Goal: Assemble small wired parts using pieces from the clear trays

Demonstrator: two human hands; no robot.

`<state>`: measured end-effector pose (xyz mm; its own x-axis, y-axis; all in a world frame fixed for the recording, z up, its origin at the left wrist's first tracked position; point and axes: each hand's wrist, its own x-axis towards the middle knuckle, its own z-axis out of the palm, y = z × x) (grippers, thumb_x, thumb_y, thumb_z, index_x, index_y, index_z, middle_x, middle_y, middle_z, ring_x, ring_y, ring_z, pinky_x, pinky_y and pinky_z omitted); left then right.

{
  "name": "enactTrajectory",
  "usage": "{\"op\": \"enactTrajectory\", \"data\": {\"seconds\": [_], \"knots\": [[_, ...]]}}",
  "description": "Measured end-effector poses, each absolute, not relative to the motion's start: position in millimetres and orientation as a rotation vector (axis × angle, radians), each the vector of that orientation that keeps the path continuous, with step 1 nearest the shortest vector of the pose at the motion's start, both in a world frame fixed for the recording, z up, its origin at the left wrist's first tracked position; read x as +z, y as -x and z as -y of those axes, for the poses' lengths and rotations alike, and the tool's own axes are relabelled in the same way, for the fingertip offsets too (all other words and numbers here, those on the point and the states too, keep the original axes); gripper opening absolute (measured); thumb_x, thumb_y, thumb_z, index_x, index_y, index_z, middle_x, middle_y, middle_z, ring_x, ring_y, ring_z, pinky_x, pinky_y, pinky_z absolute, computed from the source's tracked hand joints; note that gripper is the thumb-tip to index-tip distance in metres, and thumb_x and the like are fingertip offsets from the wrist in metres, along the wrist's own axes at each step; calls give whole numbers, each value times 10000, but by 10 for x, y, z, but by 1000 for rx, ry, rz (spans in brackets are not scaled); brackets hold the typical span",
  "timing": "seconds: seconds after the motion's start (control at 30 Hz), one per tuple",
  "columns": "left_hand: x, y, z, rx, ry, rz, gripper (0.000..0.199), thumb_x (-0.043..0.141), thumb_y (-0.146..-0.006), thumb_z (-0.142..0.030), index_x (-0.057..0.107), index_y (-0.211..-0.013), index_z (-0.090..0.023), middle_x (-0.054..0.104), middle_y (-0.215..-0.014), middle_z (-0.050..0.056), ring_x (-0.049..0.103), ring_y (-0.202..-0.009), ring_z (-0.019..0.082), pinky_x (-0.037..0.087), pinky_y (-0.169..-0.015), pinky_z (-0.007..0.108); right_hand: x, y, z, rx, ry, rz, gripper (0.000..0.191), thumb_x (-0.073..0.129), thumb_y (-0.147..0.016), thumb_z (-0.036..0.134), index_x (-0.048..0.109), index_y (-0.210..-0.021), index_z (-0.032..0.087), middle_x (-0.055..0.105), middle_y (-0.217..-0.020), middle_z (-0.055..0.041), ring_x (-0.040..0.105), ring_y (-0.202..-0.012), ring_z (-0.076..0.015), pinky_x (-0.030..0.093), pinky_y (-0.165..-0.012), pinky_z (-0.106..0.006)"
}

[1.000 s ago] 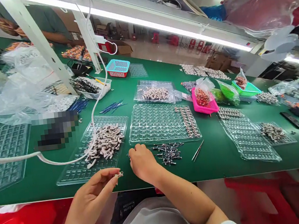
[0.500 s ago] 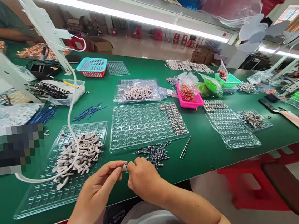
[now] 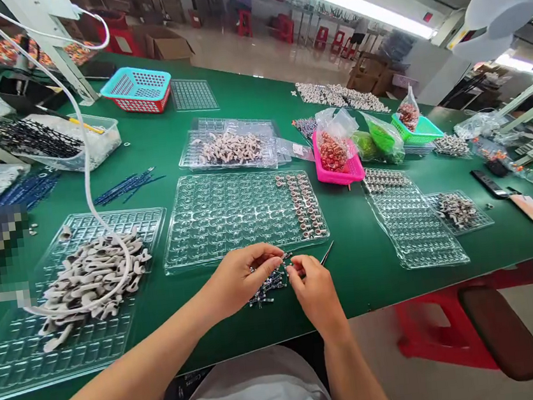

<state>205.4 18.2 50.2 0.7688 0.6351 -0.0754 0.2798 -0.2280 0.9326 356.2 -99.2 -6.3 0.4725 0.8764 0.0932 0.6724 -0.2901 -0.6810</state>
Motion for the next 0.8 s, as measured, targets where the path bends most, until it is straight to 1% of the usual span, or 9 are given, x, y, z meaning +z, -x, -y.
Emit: {"op": "enactTrajectory", "data": {"seconds": [0.07, 0.13, 0.23, 0.33, 0.43, 0.57, 0.7, 0.8], "knots": [[445, -2096, -222, 352, -1775, -702, 299, 546, -898, -445, 704, -1004, -214, 733, -874, 44, 646, -752, 186, 521, -674, 274, -54, -3635, 1078, 419, 1995, 1276, 173, 495, -947, 249, 648, -1020, 213, 673, -946, -51, 649, -761, -153, 522, -639, -252], [370, -2084, -255, 346, -1699, -716, 288, 556, -895, -435, 695, -1016, -214, 727, -879, 43, 636, -741, 174, 514, -658, 262, -46, -3744, 1161, 374, 1944, 1297, 182, 480, -959, 234, 643, -1039, 210, 663, -935, -49, 639, -753, -147, 523, -647, -253], [266, -2037, -302, 337, -1595, -735, 274, 550, -901, -420, 688, -1021, -216, 708, -848, 33, 611, -693, 153, 500, -627, 244, -31, -3909, 1203, 299, 1888, 1470, 213, 467, -955, 160, 648, -1056, 209, 647, -941, -53, 622, -818, -158, 528, -724, -281], [219, -2017, -335, 321, -1552, -727, 289, 535, -909, -445, 692, -993, -217, 655, -762, 13, 569, -640, 144, 477, -593, 242, -6, -4000, 1124, 296, 1853, 1738, 297, 459, -942, 90, 659, -1111, 230, 655, -978, -60, 600, -911, -185, 524, -804, -329], [218, -2025, -346, 300, -1499, -697, 319, 523, -912, -472, 691, -967, -207, 605, -712, 1, 550, -624, 143, 468, -585, 245, 21, -4026, 995, 337, 1859, 1965, 322, 489, -931, 72, 671, -1131, 247, 663, -1040, -61, 579, -959, -200, 520, -841, -359], [215, -2030, -351, 255, -1408, -681, 329, 541, -894, -477, 679, -975, -190, 602, -705, 1, 566, -629, 150, 493, -607, 262, 67, -4065, 886, 387, 1880, 2111, 276, 517, -939, 94, 687, -1093, 249, 658, -1085, -61, 562, -986, -204, 513, -852, -364], [226, -2026, -362, 225, -1334, -655, 285, 607, -849, -436, 671, -982, -192, 615, -723, -3, 586, -646, 148, 515, -620, 265, 132, -4129, 851, 439, 1875, 2169, 184, 553, -941, 145, 693, -1009, 243, 647, -1026, -58, 556, -939, -193, 503, -812, -337], [258, -2029, -362, 203, -1279, -647, 267, 646, -810, -407, 668, -970, -194, 628, -746, -6, 597, -645, 142, 515, -592, 251, 164, -4154, 829, 485, 1891, 2203, 171, 549, -936, 125, 679, -930, 236, 615, -945, -37, 541, -893, -172, 476, -761, -292]]}}
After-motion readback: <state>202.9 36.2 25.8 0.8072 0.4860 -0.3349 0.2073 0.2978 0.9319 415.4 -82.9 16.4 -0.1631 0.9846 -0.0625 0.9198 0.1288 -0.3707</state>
